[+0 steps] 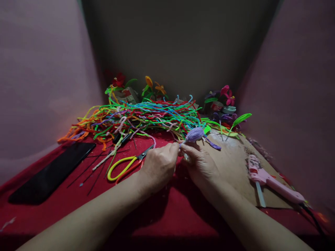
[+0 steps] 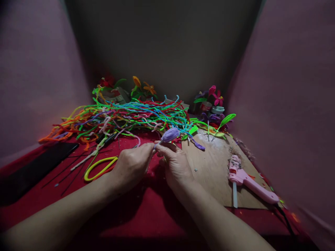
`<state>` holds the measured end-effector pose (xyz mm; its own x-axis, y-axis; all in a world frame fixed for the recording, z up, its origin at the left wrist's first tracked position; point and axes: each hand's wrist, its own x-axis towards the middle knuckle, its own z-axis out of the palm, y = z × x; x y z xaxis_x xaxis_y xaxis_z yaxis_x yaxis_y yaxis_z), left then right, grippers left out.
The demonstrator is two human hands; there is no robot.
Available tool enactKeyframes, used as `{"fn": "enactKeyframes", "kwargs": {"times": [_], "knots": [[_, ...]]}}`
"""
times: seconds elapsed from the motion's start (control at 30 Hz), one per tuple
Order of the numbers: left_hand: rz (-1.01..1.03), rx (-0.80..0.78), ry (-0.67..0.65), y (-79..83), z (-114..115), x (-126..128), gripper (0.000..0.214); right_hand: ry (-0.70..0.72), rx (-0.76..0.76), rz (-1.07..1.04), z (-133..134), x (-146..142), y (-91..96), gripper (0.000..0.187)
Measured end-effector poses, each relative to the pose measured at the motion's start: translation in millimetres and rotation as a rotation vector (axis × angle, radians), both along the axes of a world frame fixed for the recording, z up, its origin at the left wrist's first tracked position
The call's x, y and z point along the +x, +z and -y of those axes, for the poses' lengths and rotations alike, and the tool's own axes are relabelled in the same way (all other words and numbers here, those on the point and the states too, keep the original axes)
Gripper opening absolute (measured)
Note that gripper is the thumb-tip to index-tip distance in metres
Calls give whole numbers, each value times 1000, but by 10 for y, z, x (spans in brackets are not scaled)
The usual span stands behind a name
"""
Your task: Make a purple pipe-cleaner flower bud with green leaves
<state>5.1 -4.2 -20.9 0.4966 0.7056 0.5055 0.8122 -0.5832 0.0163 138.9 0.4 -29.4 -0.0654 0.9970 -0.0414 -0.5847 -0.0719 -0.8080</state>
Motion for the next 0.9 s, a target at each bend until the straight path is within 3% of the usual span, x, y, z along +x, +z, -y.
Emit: {"fn": "enactKeyframes", "kwargs": {"times": [0.1, 0.27, 0.5, 0.63, 0.7, 0.77, 0.9], "knots": [[152, -90, -25, 37, -6, -4, 22, -6, 0, 26, 25, -16, 34, 16], [608, -459, -95, 199, -20, 8, 22, 40, 31, 78, 60, -21, 97, 22], [1188, -1225, -322, 271, -41, -17, 21, 118, 65, 56, -6, 29, 82, 20], [1290, -1536, -508, 250, -77, -85, 18, 220, 113, 11, -29, 50, 59, 23], [1237, -1544, -518, 268, -80, -99, 19, 205, 125, -4, -23, 47, 56, 21], [1116, -1400, -453, 293, -65, -86, 23, 143, 106, 1, -10, 37, 62, 18], [678, -702, -188, 255, -14, -28, 22, 42, 45, 29, 17, 14, 75, 17]]}}
